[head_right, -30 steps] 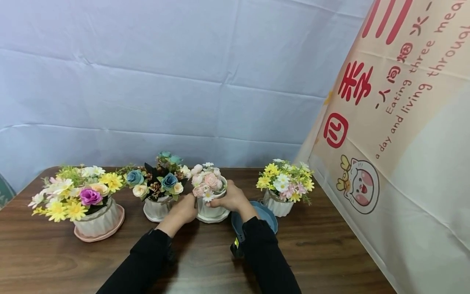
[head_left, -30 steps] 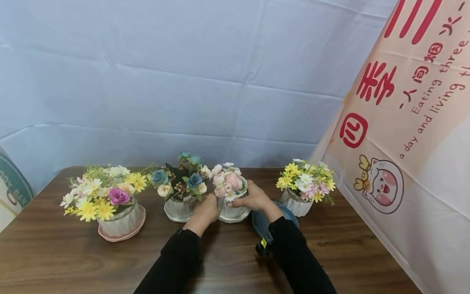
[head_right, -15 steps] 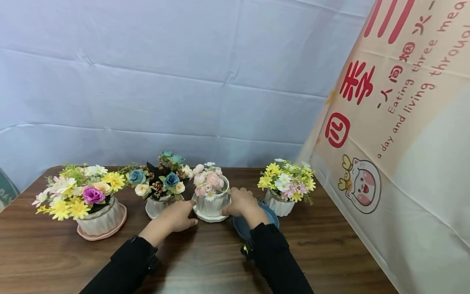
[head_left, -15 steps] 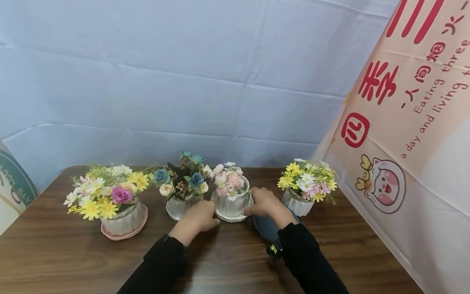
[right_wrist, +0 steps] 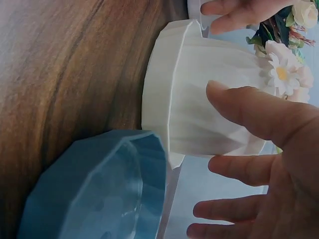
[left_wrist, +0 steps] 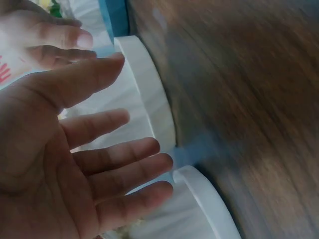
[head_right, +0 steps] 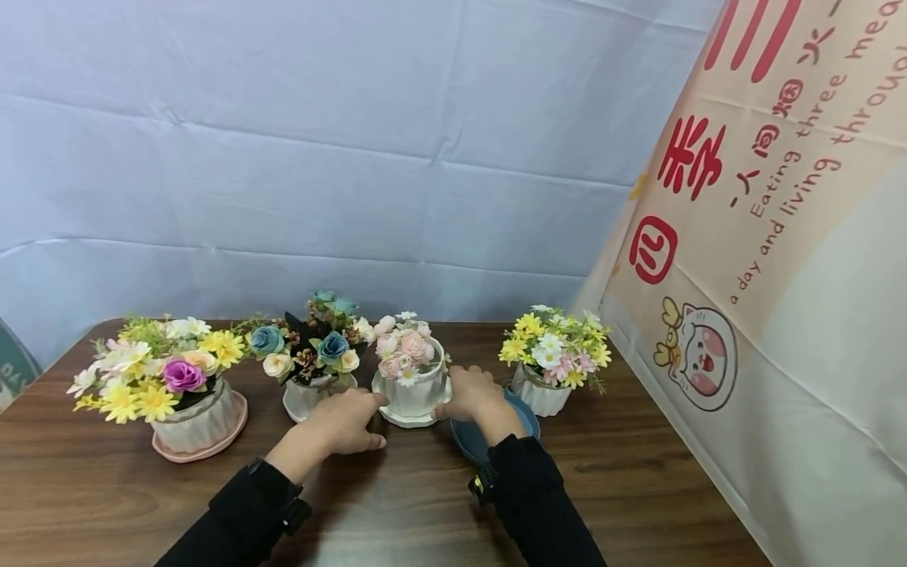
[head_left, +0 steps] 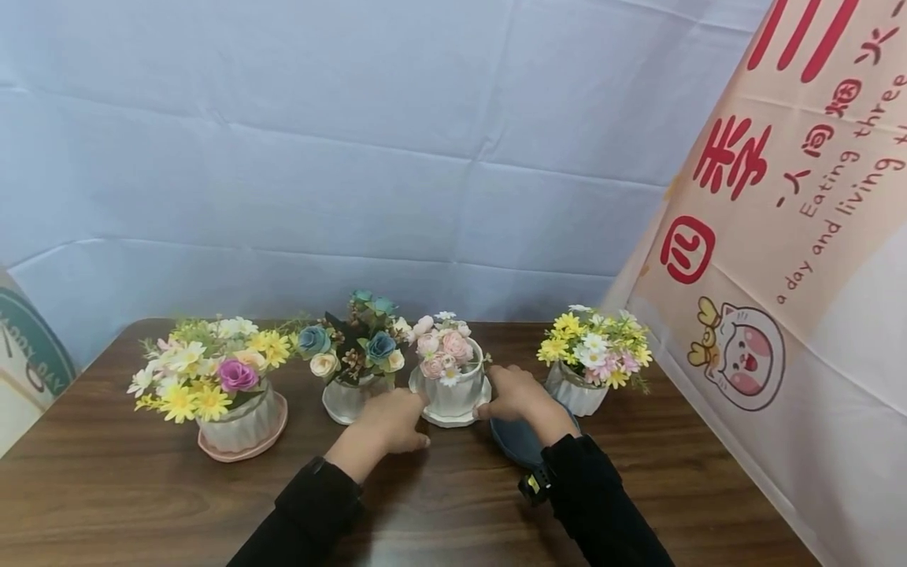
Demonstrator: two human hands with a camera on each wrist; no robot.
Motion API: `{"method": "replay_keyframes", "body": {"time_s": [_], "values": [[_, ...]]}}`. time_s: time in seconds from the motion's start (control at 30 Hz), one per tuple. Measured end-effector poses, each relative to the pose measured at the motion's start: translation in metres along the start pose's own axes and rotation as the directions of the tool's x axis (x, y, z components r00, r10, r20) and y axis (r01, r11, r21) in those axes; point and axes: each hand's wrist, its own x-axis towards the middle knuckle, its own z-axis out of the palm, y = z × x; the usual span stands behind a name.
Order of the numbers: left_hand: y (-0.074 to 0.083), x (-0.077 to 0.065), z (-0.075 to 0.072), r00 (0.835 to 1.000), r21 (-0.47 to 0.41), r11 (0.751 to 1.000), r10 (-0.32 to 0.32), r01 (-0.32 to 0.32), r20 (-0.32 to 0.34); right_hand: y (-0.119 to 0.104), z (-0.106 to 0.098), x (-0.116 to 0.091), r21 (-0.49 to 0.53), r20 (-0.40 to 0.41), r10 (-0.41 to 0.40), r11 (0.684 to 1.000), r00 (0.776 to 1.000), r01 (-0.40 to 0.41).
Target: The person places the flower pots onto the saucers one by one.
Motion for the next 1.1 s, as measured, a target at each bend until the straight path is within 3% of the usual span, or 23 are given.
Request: {"method": "replay_keyframes", "body": {"time_s": [0.63, 1.1], "values": [[0.054, 0.003, 0.016, 0.992, 0.080, 0.988, 0.129, -0.128, -0.004, 0.032, -0.008, -0.036, 0.053, -0.024, 0.057, 0.997, 0.998, -0.056], [0.072, 0.012, 0.024, 0.985, -0.002, 0.985, 0.173, -0.173, -0.011, 0.059, -0.010, -0.052, 0.090, -0.026, 0.112, 0.990, 0.993, -0.110]]}}
